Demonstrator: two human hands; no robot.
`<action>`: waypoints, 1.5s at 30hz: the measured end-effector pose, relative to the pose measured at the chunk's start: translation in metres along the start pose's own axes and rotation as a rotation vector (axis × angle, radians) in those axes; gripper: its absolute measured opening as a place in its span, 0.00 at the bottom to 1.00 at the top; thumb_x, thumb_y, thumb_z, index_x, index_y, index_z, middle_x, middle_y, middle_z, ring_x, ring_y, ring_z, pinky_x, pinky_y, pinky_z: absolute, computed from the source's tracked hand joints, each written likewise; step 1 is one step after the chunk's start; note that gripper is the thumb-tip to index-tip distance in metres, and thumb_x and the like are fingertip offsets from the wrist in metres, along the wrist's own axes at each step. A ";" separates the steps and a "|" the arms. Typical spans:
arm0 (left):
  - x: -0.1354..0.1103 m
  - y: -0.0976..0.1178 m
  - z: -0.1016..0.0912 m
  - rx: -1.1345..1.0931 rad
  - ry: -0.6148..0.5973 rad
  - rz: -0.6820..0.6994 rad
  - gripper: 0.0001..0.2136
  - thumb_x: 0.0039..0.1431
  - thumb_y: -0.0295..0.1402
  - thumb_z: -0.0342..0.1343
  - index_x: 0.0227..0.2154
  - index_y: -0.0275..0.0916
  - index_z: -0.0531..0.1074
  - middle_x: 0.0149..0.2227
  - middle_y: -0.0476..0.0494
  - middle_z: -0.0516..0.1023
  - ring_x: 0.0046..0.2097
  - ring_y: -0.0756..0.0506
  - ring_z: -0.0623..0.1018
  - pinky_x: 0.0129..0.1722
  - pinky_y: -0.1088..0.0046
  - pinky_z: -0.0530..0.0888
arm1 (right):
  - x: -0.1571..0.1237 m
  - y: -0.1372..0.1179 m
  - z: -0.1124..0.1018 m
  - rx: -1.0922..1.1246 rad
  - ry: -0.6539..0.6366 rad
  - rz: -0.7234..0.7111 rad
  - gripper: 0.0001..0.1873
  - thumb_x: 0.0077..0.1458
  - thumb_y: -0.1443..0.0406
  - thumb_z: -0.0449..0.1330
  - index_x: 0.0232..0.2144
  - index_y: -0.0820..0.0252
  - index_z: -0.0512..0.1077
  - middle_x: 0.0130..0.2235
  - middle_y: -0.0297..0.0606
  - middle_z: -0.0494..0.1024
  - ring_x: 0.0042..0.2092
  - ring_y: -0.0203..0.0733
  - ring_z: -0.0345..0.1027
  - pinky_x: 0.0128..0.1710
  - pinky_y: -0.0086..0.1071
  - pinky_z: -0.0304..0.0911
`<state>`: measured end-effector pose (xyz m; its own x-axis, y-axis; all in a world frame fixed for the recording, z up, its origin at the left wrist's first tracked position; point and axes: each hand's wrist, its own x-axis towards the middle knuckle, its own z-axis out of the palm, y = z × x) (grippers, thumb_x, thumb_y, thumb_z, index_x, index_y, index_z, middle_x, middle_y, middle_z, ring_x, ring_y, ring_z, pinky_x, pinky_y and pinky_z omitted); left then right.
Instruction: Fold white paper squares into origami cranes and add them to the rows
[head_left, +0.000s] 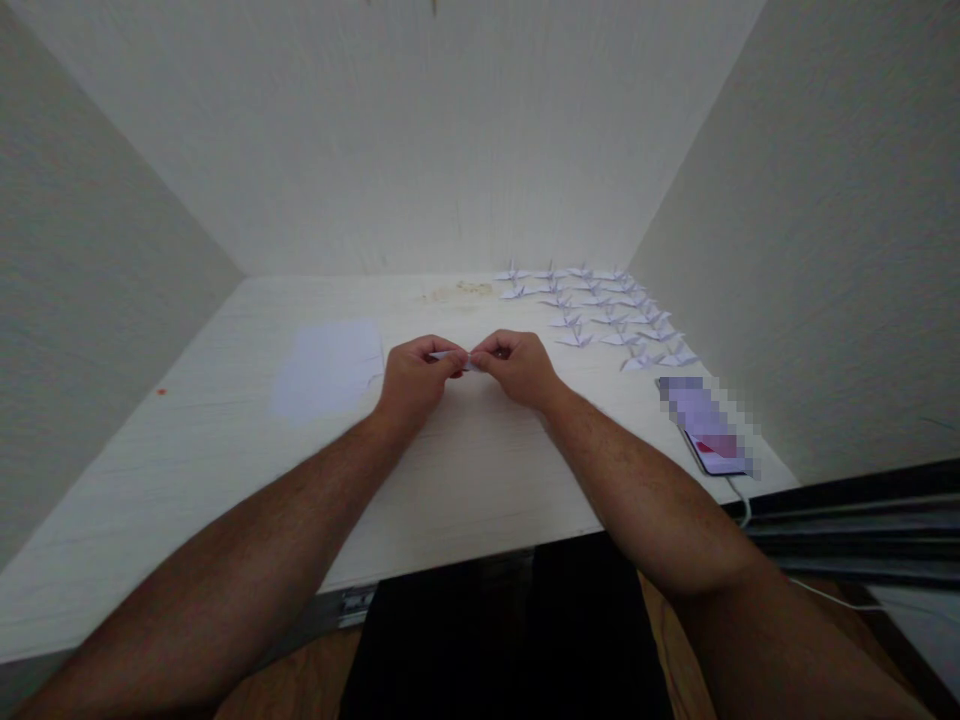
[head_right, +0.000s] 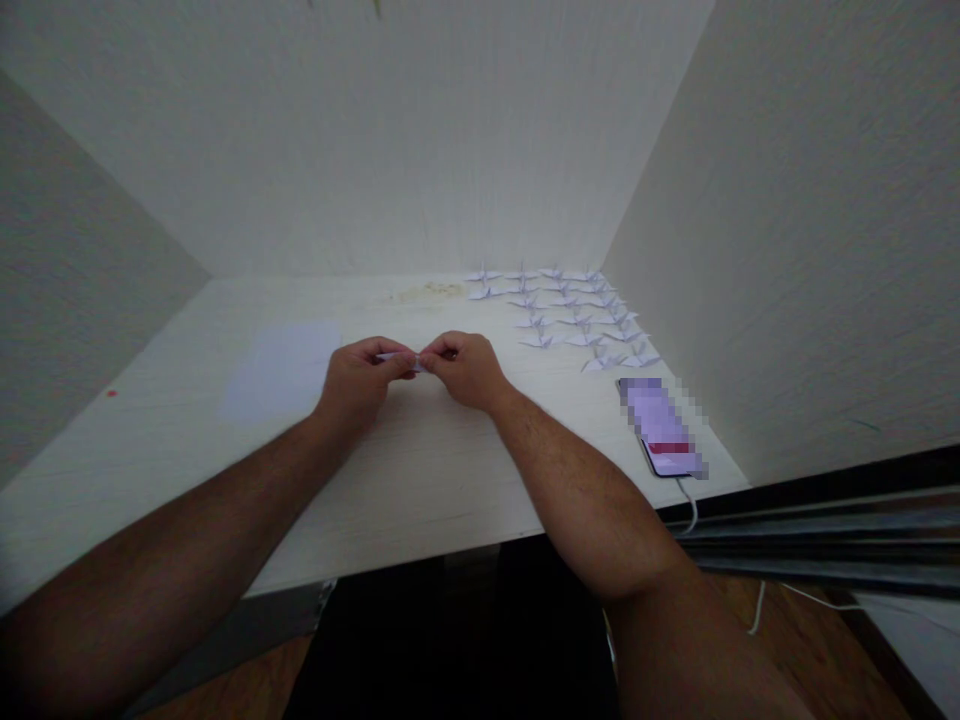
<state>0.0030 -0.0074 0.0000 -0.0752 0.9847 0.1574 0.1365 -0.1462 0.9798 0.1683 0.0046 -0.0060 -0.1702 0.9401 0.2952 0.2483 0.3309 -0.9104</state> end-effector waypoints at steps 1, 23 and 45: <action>0.001 -0.001 0.000 -0.020 -0.005 -0.012 0.07 0.45 0.35 0.67 0.24 0.37 0.78 0.22 0.46 0.78 0.26 0.48 0.77 0.29 0.71 0.73 | 0.000 0.000 0.000 0.012 -0.007 0.004 0.08 0.50 0.61 0.65 0.27 0.60 0.77 0.27 0.36 0.80 0.30 0.36 0.71 0.32 0.31 0.65; 0.007 -0.006 -0.003 -0.123 -0.050 -0.082 0.08 0.42 0.34 0.67 0.25 0.37 0.78 0.27 0.43 0.80 0.30 0.46 0.79 0.31 0.69 0.76 | 0.004 0.005 -0.003 0.025 0.014 0.094 0.08 0.46 0.61 0.66 0.27 0.61 0.78 0.25 0.35 0.78 0.28 0.35 0.69 0.30 0.29 0.63; 0.004 -0.003 -0.005 -0.128 -0.127 -0.147 0.07 0.41 0.33 0.68 0.24 0.36 0.78 0.25 0.44 0.79 0.27 0.47 0.79 0.30 0.69 0.75 | 0.003 -0.002 -0.005 -0.051 0.017 0.050 0.05 0.45 0.65 0.65 0.24 0.62 0.77 0.23 0.33 0.76 0.26 0.33 0.63 0.28 0.30 0.58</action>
<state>-0.0026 -0.0038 -0.0016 0.0408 0.9992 0.0026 0.0065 -0.0029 1.0000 0.1719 0.0069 -0.0021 -0.1401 0.9566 0.2555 0.3041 0.2872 -0.9083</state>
